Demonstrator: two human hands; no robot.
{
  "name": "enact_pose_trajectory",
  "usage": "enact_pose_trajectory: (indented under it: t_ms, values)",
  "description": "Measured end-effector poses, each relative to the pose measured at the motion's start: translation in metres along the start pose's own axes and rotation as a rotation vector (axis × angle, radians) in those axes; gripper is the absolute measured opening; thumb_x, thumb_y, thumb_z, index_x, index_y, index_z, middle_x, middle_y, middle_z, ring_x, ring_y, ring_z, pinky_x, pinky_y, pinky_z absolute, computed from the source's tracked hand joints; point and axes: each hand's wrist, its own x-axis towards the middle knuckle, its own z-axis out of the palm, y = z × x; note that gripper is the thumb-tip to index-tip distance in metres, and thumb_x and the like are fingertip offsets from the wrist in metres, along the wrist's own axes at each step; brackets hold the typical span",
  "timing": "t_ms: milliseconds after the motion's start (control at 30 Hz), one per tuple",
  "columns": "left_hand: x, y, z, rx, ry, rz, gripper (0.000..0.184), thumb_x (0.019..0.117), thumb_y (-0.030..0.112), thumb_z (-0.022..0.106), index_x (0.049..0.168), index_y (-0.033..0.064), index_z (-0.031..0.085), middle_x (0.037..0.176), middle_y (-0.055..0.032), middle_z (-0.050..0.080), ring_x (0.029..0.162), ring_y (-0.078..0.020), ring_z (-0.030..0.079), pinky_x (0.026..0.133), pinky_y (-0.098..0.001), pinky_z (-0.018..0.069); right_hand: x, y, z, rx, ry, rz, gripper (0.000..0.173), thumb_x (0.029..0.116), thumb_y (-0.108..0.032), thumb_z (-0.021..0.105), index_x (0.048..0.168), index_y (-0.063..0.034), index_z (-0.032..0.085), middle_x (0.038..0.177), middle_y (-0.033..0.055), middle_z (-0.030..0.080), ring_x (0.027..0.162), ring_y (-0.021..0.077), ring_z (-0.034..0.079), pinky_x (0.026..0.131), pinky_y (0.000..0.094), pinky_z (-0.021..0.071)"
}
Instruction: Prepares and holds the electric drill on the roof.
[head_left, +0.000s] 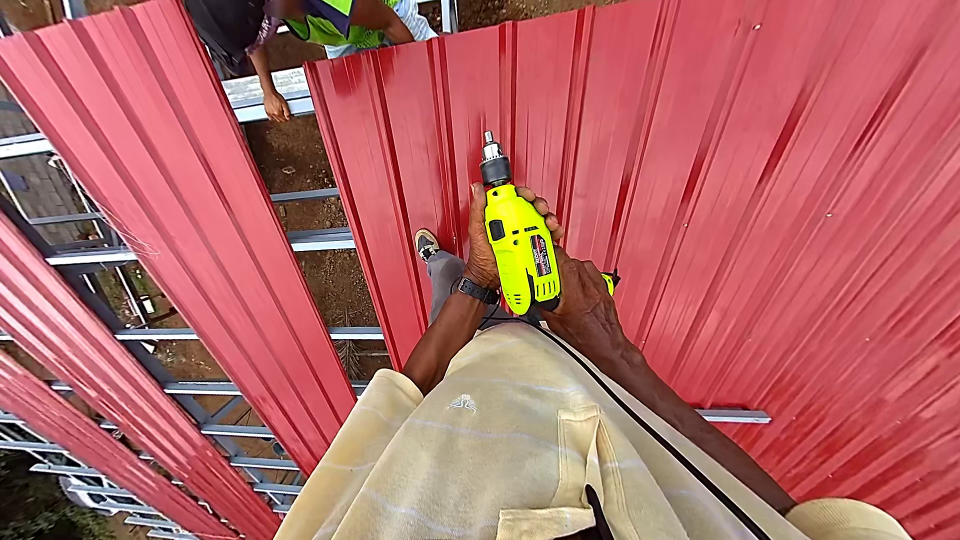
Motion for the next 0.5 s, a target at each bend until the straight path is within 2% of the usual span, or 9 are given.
enact_pose_trajectory:
  t_ms: [67,133,200,300,400,500]
  values:
    - [0.004,0.001,0.0,-0.045,-0.007,-0.007,0.086,0.0876,0.085,0.039,0.118,0.0072,0.061,0.104,-0.0205,0.068,0.094,-0.0379,0.069,0.083,-0.0545,0.0577,-0.001,-0.004,-0.002,-0.017,-0.01,0.002,0.085,0.0879,-0.029,0.078,0.157,-0.0047,0.035,0.12,0.0216,0.065,0.107,0.039,0.064,0.094,0.0514,0.0533]
    - [0.006,0.002,0.003,-0.039,-0.014,-0.025,0.088,0.0868,0.086,0.038,0.117,0.0067,0.06,0.101,-0.02,0.067,0.089,-0.0365,0.069,0.078,-0.0514,0.0587,-0.001,-0.009,-0.006,-0.047,-0.033,-0.008,0.09,0.0871,-0.028,0.079,0.159,-0.0025,0.031,0.12,0.0235,0.064,0.107,0.0405,0.063,0.095,0.0518,0.0529]
    - [0.012,0.004,0.006,-0.044,-0.063,-0.053,0.088,0.0851,0.087,0.036,0.11,0.0073,0.06,0.095,-0.0186,0.066,0.082,-0.035,0.067,0.071,-0.048,0.0581,-0.001,-0.012,-0.013,-0.078,-0.057,-0.03,0.094,0.0851,-0.028,0.08,0.158,-0.0002,0.028,0.118,0.0243,0.063,0.105,0.0414,0.063,0.092,0.0525,0.0535]
    - [0.02,0.003,0.008,-0.093,-0.173,-0.101,0.086,0.0812,0.089,0.041,0.103,0.0089,0.064,0.09,-0.0168,0.066,0.077,-0.0335,0.066,0.066,-0.0459,0.0559,-0.003,-0.016,-0.021,-0.098,-0.044,-0.06,0.098,0.0825,-0.032,0.083,0.157,0.0015,0.027,0.117,0.0235,0.063,0.102,0.0404,0.064,0.09,0.0515,0.0547]
    - [0.028,0.005,0.015,-0.109,-0.225,-0.12,0.084,0.0797,0.088,0.045,0.101,0.0087,0.065,0.087,-0.0168,0.067,0.076,-0.034,0.067,0.066,-0.0463,0.0562,-0.002,-0.018,-0.026,-0.084,-0.023,-0.053,0.105,0.0817,-0.033,0.085,0.16,-0.0005,0.023,0.123,0.0243,0.062,0.106,0.0413,0.063,0.093,0.0531,0.0529]
    - [0.032,0.008,0.019,-0.09,-0.222,-0.122,0.086,0.0815,0.088,0.041,0.102,0.0078,0.063,0.087,-0.0172,0.065,0.075,-0.0349,0.065,0.065,-0.0476,0.0552,0.0,-0.019,-0.025,-0.084,0.005,-0.047,0.105,0.0825,-0.037,0.084,0.16,0.0003,0.024,0.122,0.025,0.062,0.104,0.0417,0.064,0.092,0.0535,0.0536]
